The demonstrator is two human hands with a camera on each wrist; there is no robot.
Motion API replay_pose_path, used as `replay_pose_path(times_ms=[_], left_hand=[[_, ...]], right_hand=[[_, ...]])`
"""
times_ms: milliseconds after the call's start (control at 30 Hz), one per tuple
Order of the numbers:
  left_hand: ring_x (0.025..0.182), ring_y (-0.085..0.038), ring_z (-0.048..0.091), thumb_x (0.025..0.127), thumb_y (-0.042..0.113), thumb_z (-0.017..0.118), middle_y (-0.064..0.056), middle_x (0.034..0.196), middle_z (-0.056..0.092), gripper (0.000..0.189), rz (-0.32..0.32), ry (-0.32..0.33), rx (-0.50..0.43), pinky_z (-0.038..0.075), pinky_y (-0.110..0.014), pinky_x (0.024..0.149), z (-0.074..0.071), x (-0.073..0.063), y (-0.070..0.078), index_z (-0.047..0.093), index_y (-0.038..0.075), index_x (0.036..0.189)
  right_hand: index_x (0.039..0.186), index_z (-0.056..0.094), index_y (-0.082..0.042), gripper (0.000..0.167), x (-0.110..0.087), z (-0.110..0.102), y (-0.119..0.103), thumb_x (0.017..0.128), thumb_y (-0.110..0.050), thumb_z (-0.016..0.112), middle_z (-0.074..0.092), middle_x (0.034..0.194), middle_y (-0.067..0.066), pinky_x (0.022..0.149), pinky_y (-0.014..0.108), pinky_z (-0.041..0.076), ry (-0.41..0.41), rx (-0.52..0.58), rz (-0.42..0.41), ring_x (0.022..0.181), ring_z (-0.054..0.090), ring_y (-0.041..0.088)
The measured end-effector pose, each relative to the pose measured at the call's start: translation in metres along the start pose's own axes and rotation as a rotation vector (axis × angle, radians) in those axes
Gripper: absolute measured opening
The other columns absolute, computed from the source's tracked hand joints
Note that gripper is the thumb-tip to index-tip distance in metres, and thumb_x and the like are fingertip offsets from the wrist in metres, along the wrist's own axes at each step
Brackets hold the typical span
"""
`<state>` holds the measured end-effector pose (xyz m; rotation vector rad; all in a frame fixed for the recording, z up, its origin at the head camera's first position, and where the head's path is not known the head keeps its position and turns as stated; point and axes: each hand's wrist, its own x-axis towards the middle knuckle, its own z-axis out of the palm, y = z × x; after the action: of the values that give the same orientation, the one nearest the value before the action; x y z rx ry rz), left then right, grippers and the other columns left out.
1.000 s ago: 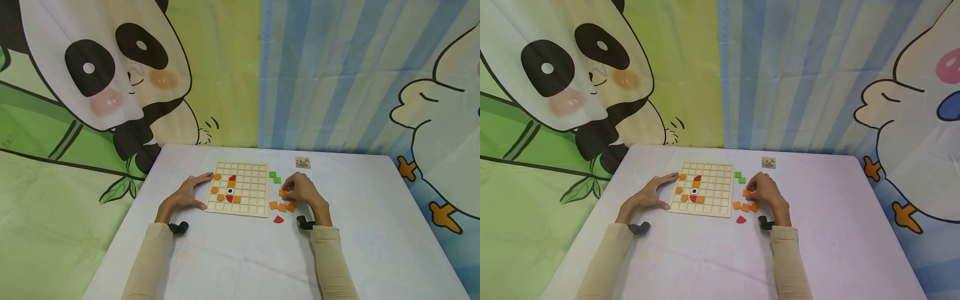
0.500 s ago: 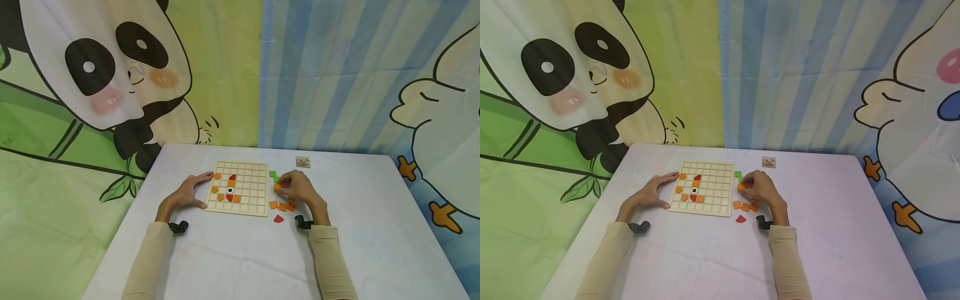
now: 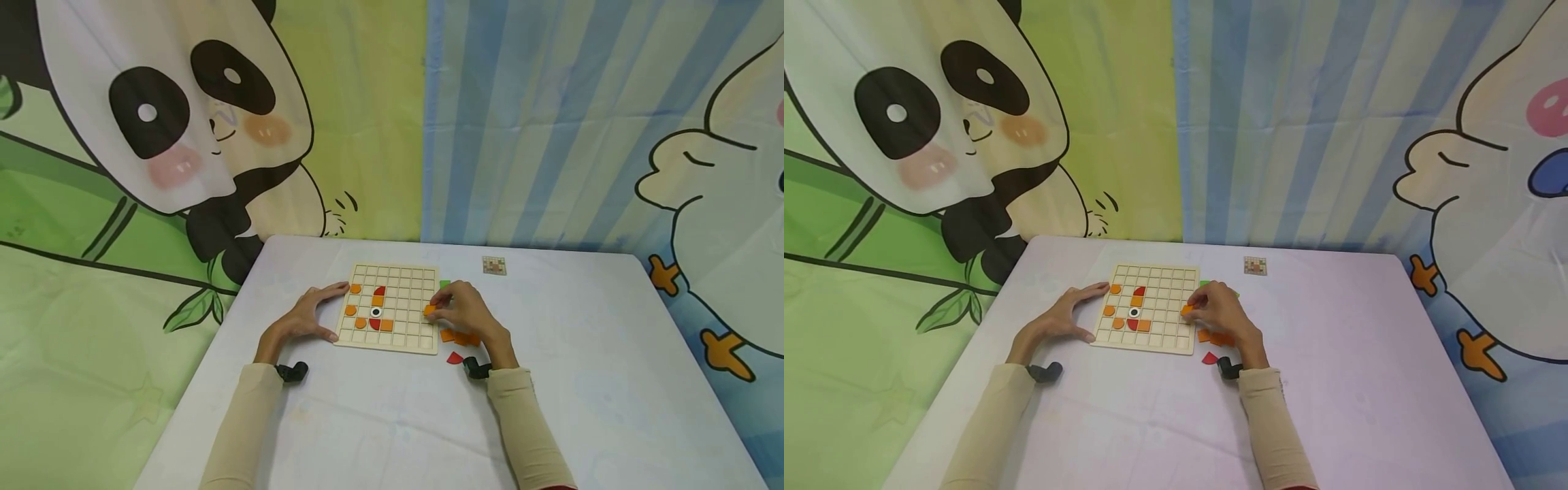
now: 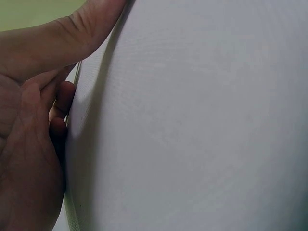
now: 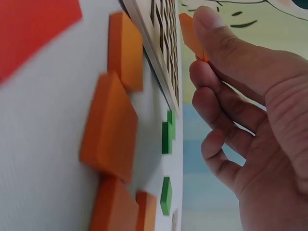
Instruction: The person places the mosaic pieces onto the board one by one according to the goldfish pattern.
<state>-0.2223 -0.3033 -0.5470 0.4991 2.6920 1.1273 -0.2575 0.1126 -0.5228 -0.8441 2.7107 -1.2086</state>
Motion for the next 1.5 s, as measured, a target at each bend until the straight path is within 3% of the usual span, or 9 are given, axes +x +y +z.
replay_pose_path(times_ms=[167, 367, 733, 1500], left_hand=[[0.133, -0.032, 0.046, 0.059, 0.029, 0.109, -0.006, 0.179, 0.038, 0.124, -0.005, 0.002, 0.001, 0.032, -0.060, 0.117, 0.000, 0.000, 0.000, 0.048, 0.016, 0.166], [0.132, -0.031, 0.046, 0.059, 0.030, 0.109, -0.006, 0.179, 0.037, 0.124, -0.007, 0.000, 0.018, 0.033, -0.058, 0.116, 0.000, 0.000, -0.001, 0.048, 0.016, 0.166], [0.132, -0.031, 0.046, 0.058, 0.030, 0.109, -0.010, 0.178, 0.037, 0.125, 0.027, 0.006, 0.024, 0.033, -0.057, 0.115, 0.001, 0.001, 0.000, 0.048, 0.014, 0.166], [0.132, -0.032, 0.045, 0.059, 0.029, 0.109, -0.009, 0.179, 0.038, 0.124, 0.017, 0.009, 0.019, 0.034, -0.060, 0.116, 0.002, -0.001, -0.003, 0.048, 0.015, 0.166]], right_hand=[[0.097, 0.086, -0.008, 0.021, 0.004, 0.010, -0.002, 0.082, -0.018, 0.097, 0.080, 0.090, 0.001, 0.084, 0.043, 0.060, -0.004, 0.037, -0.029, 0.081, 0.068, 0.014], [0.099, 0.085, -0.009, 0.023, 0.009, 0.023, -0.003, 0.083, -0.020, 0.097, 0.080, 0.093, 0.002, 0.085, 0.035, 0.057, -0.018, 0.058, -0.038, 0.085, 0.067, 0.013], [0.102, 0.084, -0.003, 0.022, 0.018, 0.042, -0.015, 0.085, -0.013, 0.094, 0.083, 0.098, 0.008, 0.081, 0.032, 0.060, -0.007, 0.115, -0.094, 0.085, 0.073, 0.013], [0.106, 0.085, -0.005, 0.023, 0.035, 0.066, -0.034, 0.088, -0.017, 0.093, 0.082, 0.098, 0.006, 0.081, 0.031, 0.058, -0.035, 0.057, -0.069, 0.083, 0.070, 0.011]])
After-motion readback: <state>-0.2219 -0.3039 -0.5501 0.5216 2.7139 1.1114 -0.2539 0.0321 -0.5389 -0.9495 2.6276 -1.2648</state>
